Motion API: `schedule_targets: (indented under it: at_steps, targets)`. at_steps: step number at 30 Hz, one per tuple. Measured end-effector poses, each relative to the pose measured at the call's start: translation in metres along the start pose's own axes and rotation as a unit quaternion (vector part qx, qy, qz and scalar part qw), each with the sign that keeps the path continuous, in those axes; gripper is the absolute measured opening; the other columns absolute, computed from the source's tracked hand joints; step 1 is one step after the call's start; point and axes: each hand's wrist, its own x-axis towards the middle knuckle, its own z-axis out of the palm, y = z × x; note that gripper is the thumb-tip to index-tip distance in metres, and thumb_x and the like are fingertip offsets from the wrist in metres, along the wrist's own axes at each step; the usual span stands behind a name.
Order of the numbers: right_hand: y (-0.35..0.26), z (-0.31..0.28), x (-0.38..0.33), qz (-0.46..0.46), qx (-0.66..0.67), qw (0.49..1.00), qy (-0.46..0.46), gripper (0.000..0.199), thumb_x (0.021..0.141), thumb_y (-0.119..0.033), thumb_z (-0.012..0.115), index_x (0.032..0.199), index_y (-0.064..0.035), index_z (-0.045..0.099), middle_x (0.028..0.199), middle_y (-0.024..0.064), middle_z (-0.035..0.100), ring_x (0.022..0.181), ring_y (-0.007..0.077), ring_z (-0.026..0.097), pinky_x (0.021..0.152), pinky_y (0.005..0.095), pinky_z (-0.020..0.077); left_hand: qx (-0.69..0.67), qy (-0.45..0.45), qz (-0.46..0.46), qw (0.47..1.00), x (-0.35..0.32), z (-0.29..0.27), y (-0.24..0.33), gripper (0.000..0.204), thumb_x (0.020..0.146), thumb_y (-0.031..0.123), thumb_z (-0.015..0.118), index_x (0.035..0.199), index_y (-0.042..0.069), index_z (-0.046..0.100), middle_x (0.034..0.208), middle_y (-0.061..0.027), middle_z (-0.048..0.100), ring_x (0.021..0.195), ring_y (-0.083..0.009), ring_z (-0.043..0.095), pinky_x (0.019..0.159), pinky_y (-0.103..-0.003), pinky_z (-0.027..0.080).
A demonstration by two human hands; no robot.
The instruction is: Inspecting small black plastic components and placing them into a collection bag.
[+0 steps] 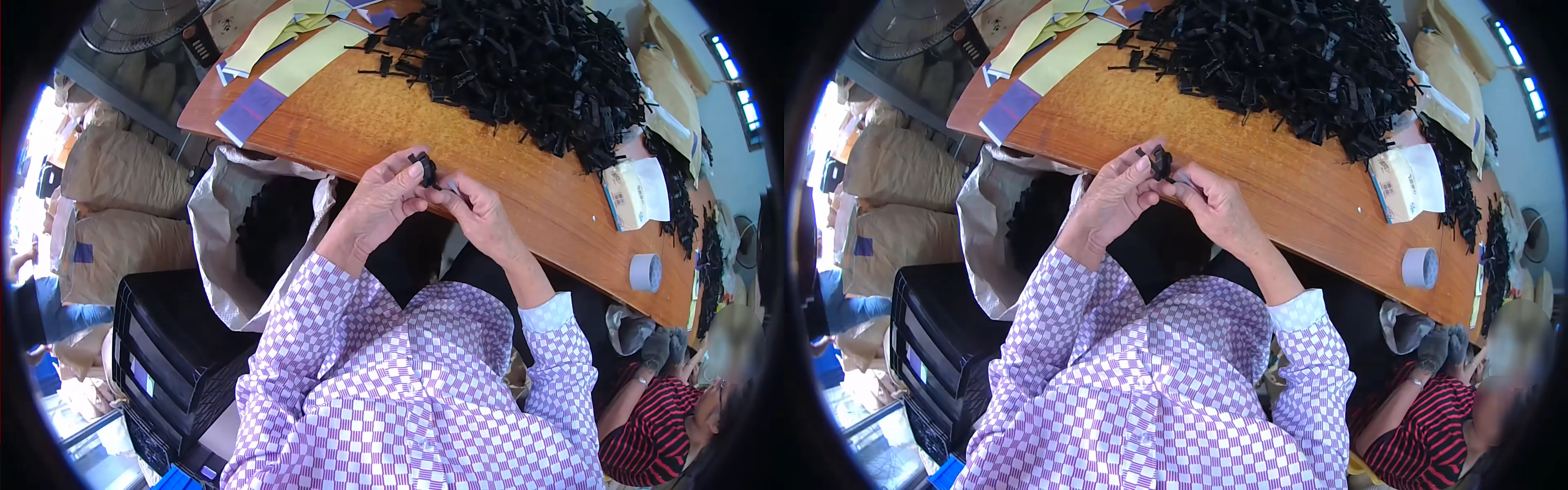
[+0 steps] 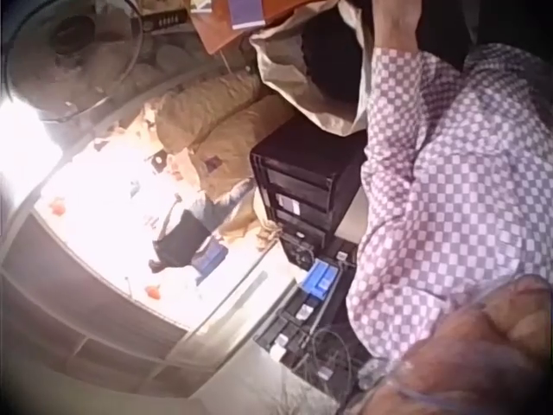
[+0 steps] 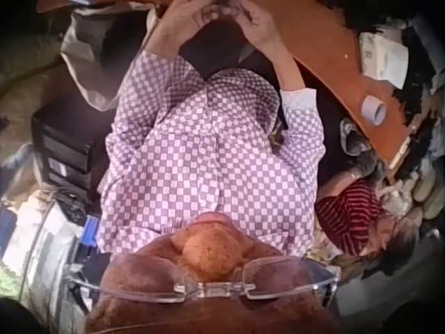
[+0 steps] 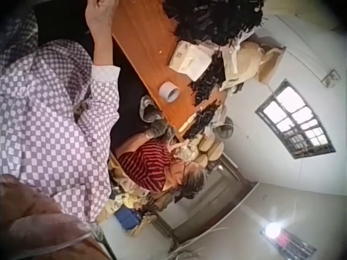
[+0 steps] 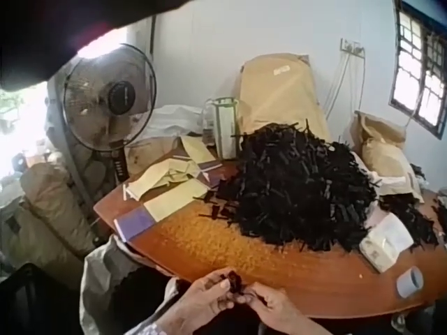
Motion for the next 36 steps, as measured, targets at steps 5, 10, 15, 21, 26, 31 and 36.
schedule_targets:
  at_steps: [5,10,15,21,26,31,36]
  targets:
    - [0.004,0.017,-0.002,-0.015,-0.047,0.999,0.011,0.01,0.094,-0.011,0.055,0.099,-0.0019,0.056,0.079,0.0001,0.055,0.073,0.0076,0.051,0.067,0.0234,0.0434,0.02,0.085,0.038,0.996,-0.015,0.004,0.001,0.038,0.088,0.014,0.065,0.12,0.004,0.048,0.094,-0.0097,0.064,0.071,-0.0135,0.063,0.061,-0.021,0.051]
    - [-0.015,0.023,0.0,0.007,-0.034,0.998,0.06,0.02,0.098,-0.021,0.049,0.103,-0.0024,0.053,0.072,0.0008,0.049,0.065,0.0082,0.046,0.058,0.0237,0.04,0.178,0.129,0.096,0.971,-0.028,0.015,0.008,0.031,0.088,0.006,0.062,0.115,0.006,0.047,0.085,-0.0065,0.061,0.067,-0.0114,0.062,0.058,-0.02,0.05]
    - [-0.023,0.034,0.011,0.004,-0.039,0.999,0.004,0.022,0.1,-0.022,0.045,0.098,-0.0014,0.053,0.07,0.0013,0.049,0.062,0.0088,0.045,0.056,0.0242,0.0388,0.334,0.135,0.138,0.923,-0.028,0.012,0.001,0.028,0.088,-0.002,0.058,0.111,0.006,0.045,0.079,-0.0044,0.056,0.067,-0.0106,0.061,0.057,-0.021,0.049]
    - [-0.025,0.04,0.015,0.011,-0.05,0.999,-0.017,0.02,0.099,-0.019,0.046,0.097,-0.0004,0.053,0.068,0.0032,0.051,0.06,0.0115,0.047,0.055,0.0267,0.0407,0.425,0.128,0.188,0.876,-0.03,0.005,-0.001,0.031,0.084,-0.005,0.058,0.109,0.007,0.045,0.074,-0.0079,0.054,0.065,-0.0154,0.058,0.056,-0.028,0.049]
    - [-0.016,0.041,0.012,0.001,-0.074,0.997,-0.007,0.019,0.098,-0.017,0.046,0.098,0.0,0.054,0.065,0.0047,0.051,0.058,0.0128,0.048,0.054,0.028,0.0409,0.491,0.142,0.179,0.841,-0.027,0.001,-0.003,0.034,0.08,-0.003,0.062,0.107,0.007,0.045,0.069,-0.0109,0.052,0.062,-0.0251,0.055,0.06,-0.035,0.047]
    - [-0.013,0.038,0.007,0.017,-0.093,0.996,0.01,0.018,0.098,-0.017,0.046,0.098,-0.001,0.054,0.066,0.007,0.052,0.058,0.0138,0.05,0.054,0.0287,0.041,0.55,0.148,0.169,0.805,-0.026,0.014,-0.004,0.033,0.08,-0.002,0.061,0.108,0.007,0.045,0.076,-0.0159,0.057,0.072,-0.0352,0.06,0.064,-0.039,0.048]
    - [0.007,0.041,0.006,-0.038,-0.074,0.993,0.086,0.017,0.098,-0.018,0.047,0.097,-0.0032,0.055,0.066,0.0066,0.052,0.06,0.013,0.05,0.055,0.0277,0.0404,0.635,0.174,0.238,0.714,-0.02,0.029,-0.015,0.032,0.08,-0.002,0.06,0.108,0.005,0.046,0.084,-0.0193,0.061,0.083,-0.0413,0.061,0.065,-0.042,0.049]
